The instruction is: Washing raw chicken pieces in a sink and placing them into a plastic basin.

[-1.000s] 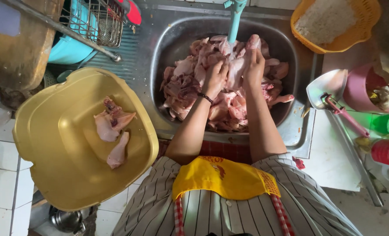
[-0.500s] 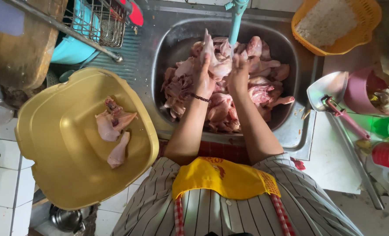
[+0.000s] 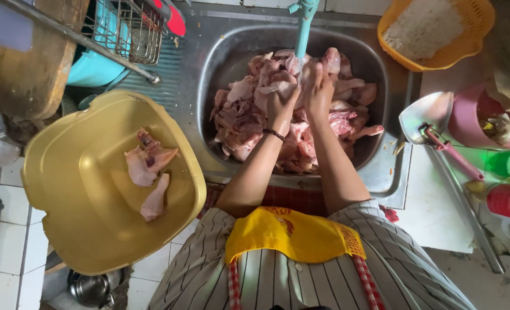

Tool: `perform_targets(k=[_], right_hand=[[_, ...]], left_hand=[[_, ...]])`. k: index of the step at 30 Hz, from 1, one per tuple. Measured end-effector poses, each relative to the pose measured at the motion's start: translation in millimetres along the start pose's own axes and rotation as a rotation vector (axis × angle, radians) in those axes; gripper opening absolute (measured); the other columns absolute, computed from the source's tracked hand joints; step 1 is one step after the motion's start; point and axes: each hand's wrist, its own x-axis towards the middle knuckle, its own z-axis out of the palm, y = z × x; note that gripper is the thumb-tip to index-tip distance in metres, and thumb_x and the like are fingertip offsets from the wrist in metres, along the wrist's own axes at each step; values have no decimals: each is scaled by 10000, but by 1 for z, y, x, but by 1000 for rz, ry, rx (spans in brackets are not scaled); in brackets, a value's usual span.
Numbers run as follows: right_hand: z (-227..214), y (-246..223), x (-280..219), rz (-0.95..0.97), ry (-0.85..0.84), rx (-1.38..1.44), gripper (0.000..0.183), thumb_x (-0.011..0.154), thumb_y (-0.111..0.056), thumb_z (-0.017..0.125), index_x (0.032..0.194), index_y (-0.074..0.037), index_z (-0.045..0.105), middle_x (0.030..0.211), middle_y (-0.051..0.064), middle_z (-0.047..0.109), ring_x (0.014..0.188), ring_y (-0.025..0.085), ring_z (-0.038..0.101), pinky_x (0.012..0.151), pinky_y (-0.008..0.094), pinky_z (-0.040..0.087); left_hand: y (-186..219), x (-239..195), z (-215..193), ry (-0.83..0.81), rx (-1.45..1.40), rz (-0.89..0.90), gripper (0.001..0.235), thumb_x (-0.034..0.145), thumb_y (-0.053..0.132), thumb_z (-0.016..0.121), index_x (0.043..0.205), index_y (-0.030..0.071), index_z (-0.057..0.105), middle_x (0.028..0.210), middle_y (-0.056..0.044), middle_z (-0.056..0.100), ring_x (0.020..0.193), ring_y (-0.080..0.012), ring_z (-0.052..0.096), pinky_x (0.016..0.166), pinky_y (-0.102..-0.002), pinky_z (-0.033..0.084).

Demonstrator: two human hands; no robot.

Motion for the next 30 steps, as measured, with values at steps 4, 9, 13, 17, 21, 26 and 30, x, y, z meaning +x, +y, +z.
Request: perform_targets(k=[4,9,13,17,21,26,30], right_hand=[[-4,27,22,167,-71,-169,393,1072,-529,369,1126,-191,560,966,296,715,1030,542,656,906,617,497],[-6,36,28,148,-120,-84,408,1032,-564,527,1157,-190,633,1009,259,729,1064,502,654,905,600,515],[-23,-7,16,-2,-287,302,501,1019,-372,582,1325,21,633,1255,174,708,1115,218,663,957,295,524],[-23,-26,5,-343,-435,57,496,921,-339,776,1329,-121,600,1152,130,438,1074,299,475,943,436,440],[-20,0,23,-11,-161,332,351,1032,-280,618,789,-47,717,746,23,665,662,93,552,680,247,519],[-33,-11,17,-76,-505,409,257,980,-419,612,1106,-197,592,1148,27,445,1073,247,349,888,480,309],[-14,-6,3,-103,-442,138,145,1005,-140,660,998,-13,730,726,24,663,554,87,522,469,232,419]], left_hand=[[62,-9,-9,280,580,195,1183,785,564,800,1583,-57,185,1334,-377,543,1145,-492,617,1054,-539,443],[18,1,-1,-111,640,574,402,1076,256,545,1440,92,496,1291,-185,647,1204,-379,644,1027,-458,531],[27,12,-8,-133,391,271,348,1095,187,364,1108,-9,652,645,-6,558,441,-81,446,345,-239,345],[72,3,-37,-323,-397,-397,602,1006,629,325,1015,121,648,545,57,428,414,-65,351,352,-244,255],[91,-3,-61,-597,-818,-563,483,953,723,415,1313,409,488,517,36,348,377,-63,272,349,-232,157],[72,6,-56,-712,-870,-654,941,845,854,329,1130,-4,586,493,84,290,361,-53,223,366,-235,192],[114,-18,-60,-551,-489,-594,747,791,800,484,1140,157,633,533,67,368,397,-36,270,389,-206,198]])
